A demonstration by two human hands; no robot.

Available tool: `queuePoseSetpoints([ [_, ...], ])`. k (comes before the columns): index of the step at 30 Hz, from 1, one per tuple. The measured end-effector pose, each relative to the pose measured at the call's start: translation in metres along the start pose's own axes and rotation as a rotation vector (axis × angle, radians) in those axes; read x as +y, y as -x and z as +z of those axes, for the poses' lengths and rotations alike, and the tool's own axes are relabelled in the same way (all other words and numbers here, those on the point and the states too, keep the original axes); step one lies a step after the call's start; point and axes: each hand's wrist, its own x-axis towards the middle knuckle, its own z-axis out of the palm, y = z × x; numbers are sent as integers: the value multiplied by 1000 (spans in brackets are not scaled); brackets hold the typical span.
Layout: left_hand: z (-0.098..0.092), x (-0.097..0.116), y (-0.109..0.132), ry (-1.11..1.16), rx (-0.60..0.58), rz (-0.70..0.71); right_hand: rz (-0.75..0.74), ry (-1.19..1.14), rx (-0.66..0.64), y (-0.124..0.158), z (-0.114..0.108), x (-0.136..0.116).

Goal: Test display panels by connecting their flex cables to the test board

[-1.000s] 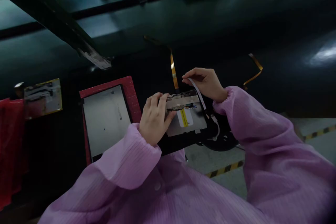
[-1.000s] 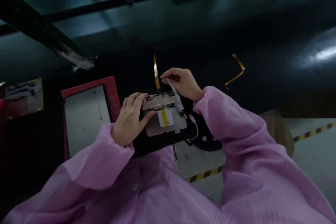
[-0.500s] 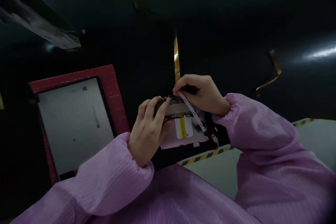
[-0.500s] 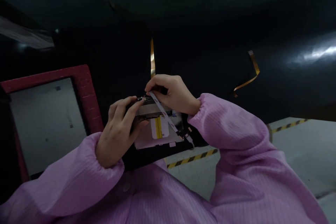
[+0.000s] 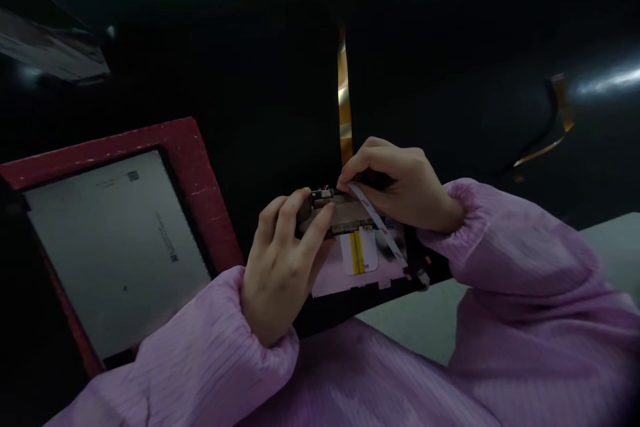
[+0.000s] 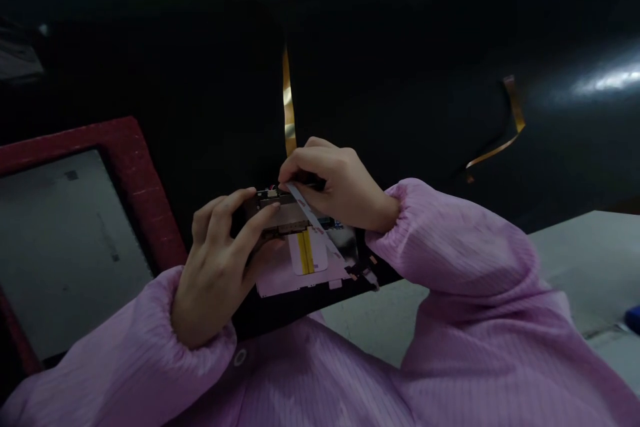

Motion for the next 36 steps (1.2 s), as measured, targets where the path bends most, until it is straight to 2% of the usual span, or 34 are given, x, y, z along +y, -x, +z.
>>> queuePoseSetpoints([
  [8,0,0,-1,3,-7,0,3,85,-34,0,-1,-3],
  [15,0,1,0,7,-4,-16,8,69,-29,-1,-2,-5],
  [21,0,1,0,25,3,-25,105,55,-62,-3,-6,-7],
  [36,1,2,-1,1,23,-15,-8,169,-93,-5,-6,-10],
])
